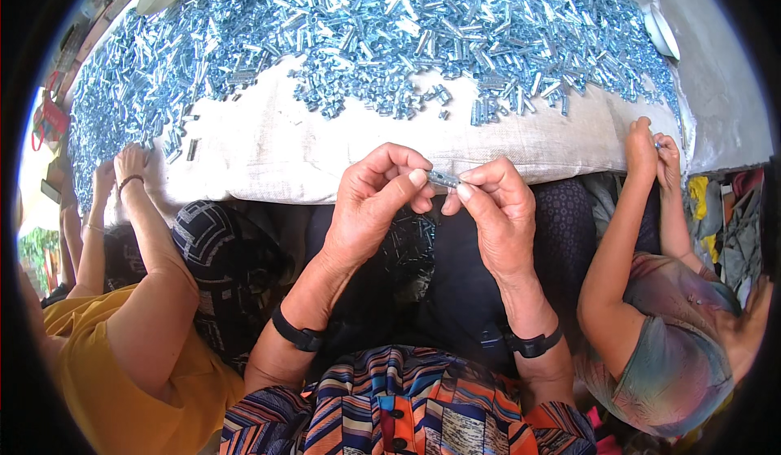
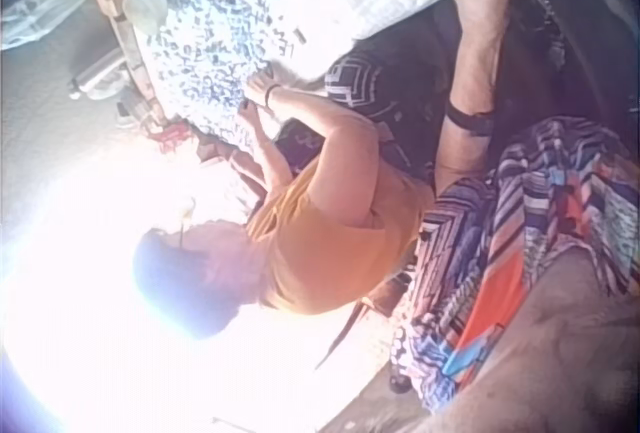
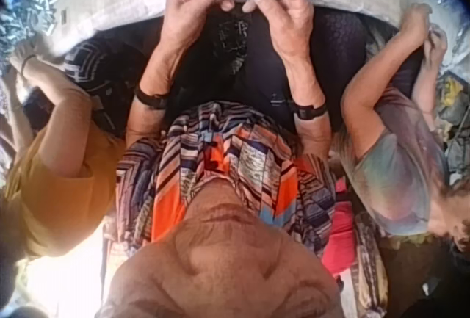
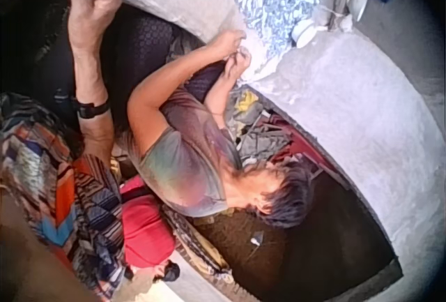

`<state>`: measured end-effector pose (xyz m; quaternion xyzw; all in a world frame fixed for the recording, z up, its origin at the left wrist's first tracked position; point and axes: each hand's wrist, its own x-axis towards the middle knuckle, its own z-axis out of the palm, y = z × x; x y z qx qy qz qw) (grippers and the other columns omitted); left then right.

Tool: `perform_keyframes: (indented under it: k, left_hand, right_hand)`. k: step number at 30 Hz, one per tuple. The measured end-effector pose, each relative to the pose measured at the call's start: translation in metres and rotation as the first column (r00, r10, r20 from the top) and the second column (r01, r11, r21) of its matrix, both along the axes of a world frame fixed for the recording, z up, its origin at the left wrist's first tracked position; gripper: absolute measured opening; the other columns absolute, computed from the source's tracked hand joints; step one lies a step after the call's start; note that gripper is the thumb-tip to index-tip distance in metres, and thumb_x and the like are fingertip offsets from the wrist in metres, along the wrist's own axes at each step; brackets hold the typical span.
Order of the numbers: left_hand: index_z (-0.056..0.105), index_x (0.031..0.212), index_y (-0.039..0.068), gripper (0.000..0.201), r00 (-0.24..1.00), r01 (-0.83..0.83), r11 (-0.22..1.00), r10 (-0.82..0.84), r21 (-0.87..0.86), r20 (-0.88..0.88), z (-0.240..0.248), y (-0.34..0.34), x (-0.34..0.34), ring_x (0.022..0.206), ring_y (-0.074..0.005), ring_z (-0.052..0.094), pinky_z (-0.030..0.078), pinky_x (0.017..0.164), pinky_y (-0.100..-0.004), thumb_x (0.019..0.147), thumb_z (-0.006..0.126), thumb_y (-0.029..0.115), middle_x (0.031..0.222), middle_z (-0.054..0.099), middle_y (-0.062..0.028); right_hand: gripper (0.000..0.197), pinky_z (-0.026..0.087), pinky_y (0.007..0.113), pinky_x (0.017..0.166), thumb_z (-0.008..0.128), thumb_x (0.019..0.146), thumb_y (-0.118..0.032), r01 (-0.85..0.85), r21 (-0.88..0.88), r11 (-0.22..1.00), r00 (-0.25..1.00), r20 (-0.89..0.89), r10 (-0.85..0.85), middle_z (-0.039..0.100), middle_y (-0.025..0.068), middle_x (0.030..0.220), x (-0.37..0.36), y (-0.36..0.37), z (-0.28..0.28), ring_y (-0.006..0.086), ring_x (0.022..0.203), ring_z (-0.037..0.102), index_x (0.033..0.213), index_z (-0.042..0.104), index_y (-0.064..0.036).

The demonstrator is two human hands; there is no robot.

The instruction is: Assembling or sorting small blue plastic and metal components by hand at a table with other workers.

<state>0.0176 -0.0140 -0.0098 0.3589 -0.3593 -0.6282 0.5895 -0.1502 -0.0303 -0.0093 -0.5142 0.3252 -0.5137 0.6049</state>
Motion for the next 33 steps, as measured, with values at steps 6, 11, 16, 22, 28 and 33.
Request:
perform_keyframes:
  k: [6,11,16,22,28,33]
  left_hand:
    - [0.059,0.097,0.000,0.012,0.995,0.033,0.999,-0.033,0.000,0.098,0.000,0.001,0.006,0.067,-0.0088,0.059,0.049,0.064,-0.0214,0.089,0.057,0.008,0.078,0.063,-0.0049]
    - [0.059,0.097,-0.001,0.012,0.994,0.028,0.999,-0.031,0.030,0.105,-0.003,0.002,0.005,0.068,-0.0088,0.059,0.049,0.065,-0.0215,0.090,0.057,0.008,0.079,0.063,-0.0049]
    - [0.059,0.097,-0.001,0.012,0.988,0.043,0.998,-0.048,0.035,0.144,-0.004,0.004,0.004,0.069,-0.0087,0.059,0.049,0.065,-0.0220,0.090,0.056,0.008,0.079,0.062,-0.0049]
    - [0.057,0.097,0.001,0.012,0.991,0.019,0.997,-0.009,0.075,-0.131,-0.010,0.005,-0.001,0.068,-0.0099,0.059,0.049,0.064,-0.0227,0.090,0.055,0.011,0.079,0.063,-0.0050]
    - [0.057,0.098,0.001,0.013,0.986,0.012,0.998,0.000,0.069,-0.164,-0.009,0.007,-0.002,0.067,-0.0100,0.059,0.049,0.063,-0.0234,0.091,0.055,0.012,0.078,0.063,-0.0051]
    - [0.057,0.098,0.002,0.011,0.995,-0.001,0.996,0.010,0.087,-0.099,-0.007,0.007,-0.003,0.066,-0.0108,0.059,0.049,0.063,-0.0237,0.092,0.053,0.011,0.077,0.062,-0.0054]
  right_hand:
    - [0.005,0.049,0.022,0.062,0.054,0.089,0.000,-0.088,0.058,0.994,0.995,-0.048,0.091,0.060,0.0073,0.077,-0.003,-0.002,0.001,0.0099,0.067,0.060,0.092,0.049,-0.0015]
    - [0.008,0.049,0.022,0.061,0.055,0.090,-0.003,-0.170,0.184,0.968,0.981,-0.059,0.184,0.061,0.0080,0.080,-0.003,-0.001,0.004,0.0100,0.066,0.059,0.096,0.051,-0.0002]
    - [0.009,0.048,0.022,0.060,0.056,0.090,-0.004,-0.202,0.178,0.963,0.946,-0.218,0.239,0.062,0.0061,0.079,-0.007,-0.001,0.006,0.0096,0.065,0.059,0.097,0.054,0.0014]
    - [0.007,0.048,0.022,0.059,0.059,0.087,-0.003,-0.018,-0.130,0.991,0.891,-0.453,-0.043,0.062,0.0038,0.072,0.003,0.007,0.004,0.0077,0.064,0.059,0.093,0.056,0.0005]
    - [0.009,0.047,0.024,0.059,0.062,0.084,-0.001,0.022,-0.088,0.996,0.930,-0.364,-0.053,0.063,0.0060,0.074,0.003,0.009,0.001,0.0097,0.064,0.059,0.091,0.056,-0.0013]
    - [0.008,0.045,0.022,0.057,0.061,0.086,-0.003,0.039,-0.243,0.969,0.878,-0.455,-0.150,0.062,0.0026,0.074,0.006,0.009,-0.001,0.0070,0.063,0.055,0.093,0.058,-0.0015]
